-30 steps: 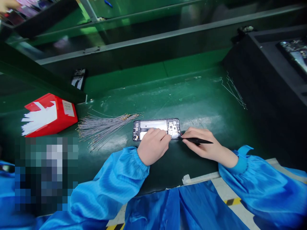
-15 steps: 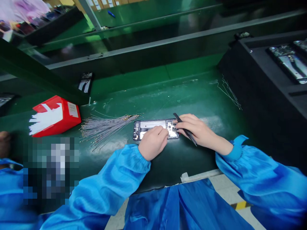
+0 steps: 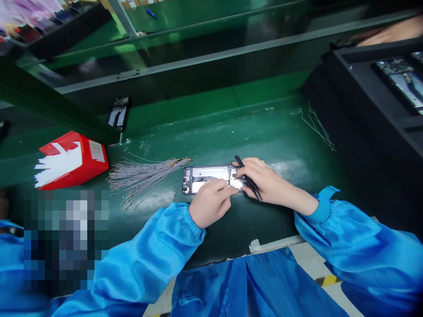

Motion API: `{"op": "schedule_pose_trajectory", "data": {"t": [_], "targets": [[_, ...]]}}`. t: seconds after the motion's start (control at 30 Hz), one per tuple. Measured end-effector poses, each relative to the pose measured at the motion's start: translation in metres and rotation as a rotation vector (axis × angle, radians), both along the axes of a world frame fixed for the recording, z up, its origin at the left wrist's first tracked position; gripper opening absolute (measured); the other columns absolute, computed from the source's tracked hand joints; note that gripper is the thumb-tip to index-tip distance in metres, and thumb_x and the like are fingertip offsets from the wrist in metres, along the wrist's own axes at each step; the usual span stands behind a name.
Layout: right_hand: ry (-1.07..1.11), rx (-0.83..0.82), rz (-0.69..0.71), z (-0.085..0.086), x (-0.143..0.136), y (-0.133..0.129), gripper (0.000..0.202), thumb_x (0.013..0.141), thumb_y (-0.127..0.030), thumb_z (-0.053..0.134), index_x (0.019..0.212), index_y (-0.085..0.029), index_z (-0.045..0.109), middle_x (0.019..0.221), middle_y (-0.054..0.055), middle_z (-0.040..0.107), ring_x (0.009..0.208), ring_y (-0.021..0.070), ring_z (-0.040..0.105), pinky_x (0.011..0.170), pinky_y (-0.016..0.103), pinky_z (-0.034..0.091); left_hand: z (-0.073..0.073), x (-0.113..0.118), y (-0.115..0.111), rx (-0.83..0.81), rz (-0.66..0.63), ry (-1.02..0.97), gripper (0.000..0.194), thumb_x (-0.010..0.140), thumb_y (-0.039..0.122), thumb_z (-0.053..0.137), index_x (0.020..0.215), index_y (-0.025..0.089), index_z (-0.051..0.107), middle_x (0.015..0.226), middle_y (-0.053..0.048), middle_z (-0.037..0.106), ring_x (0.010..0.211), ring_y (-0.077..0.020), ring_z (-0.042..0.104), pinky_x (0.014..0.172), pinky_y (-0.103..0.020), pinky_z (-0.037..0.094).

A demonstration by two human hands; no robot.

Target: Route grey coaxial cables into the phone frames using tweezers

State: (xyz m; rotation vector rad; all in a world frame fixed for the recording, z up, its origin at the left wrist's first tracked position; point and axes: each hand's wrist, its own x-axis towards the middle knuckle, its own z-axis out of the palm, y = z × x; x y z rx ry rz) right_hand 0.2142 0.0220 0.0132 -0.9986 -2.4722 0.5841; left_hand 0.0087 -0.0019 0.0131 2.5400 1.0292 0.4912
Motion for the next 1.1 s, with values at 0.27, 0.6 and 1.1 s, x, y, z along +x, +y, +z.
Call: {"op": "schedule_pose_trajectory", "data": {"t": [0.27, 0.6, 1.1], "targets": [[-0.066, -0.102, -0.004, 0.008, -0.004, 0.008, 0.035, 0.069, -0.012, 0.055, 0.101, -0.019, 0.043, 0.112, 0.011, 0.05, 0.104, 0.0269, 0.04, 0.081, 0.04, 0.038, -0.003, -0.002, -0.003, 0.072, -0.053, 0.018, 0.031, 0.08, 0.01, 0.039, 0.099, 0.019, 0.061, 0.072, -0.002, 0.05, 0.069, -0.0142, 0.046, 0.061, -0.028, 0.034], [-0.154, -0.112, -0.006, 0.007, -0.008, 0.014, 0.037, 0.066, -0.016, 0.053, 0.1, -0.021, 0.041, 0.104, 0.01, 0.047, 0.09, 0.0251, 0.04, 0.071, 0.035, 0.034, -0.001, -0.012, 0.009, 0.194, -0.17, 0.095, 0.028, 0.083, 0.013, 0.039, 0.101, 0.019, 0.06, 0.075, -0.003, 0.051, 0.072, -0.0156, 0.045, 0.066, -0.029, 0.037], [-0.199, -0.146, -0.033, 0.009, -0.012, 0.016, 0.035, 0.068, -0.026, 0.058, 0.098, -0.021, 0.039, 0.099, 0.007, 0.044, 0.087, 0.0234, 0.038, 0.07, 0.033, 0.032, -0.01, -0.025, 0.018, 0.109, -0.178, -0.089, 0.03, 0.085, 0.012, 0.038, 0.095, 0.021, 0.065, 0.072, -0.002, 0.047, 0.067, -0.0117, 0.042, 0.063, -0.023, 0.038]]}}
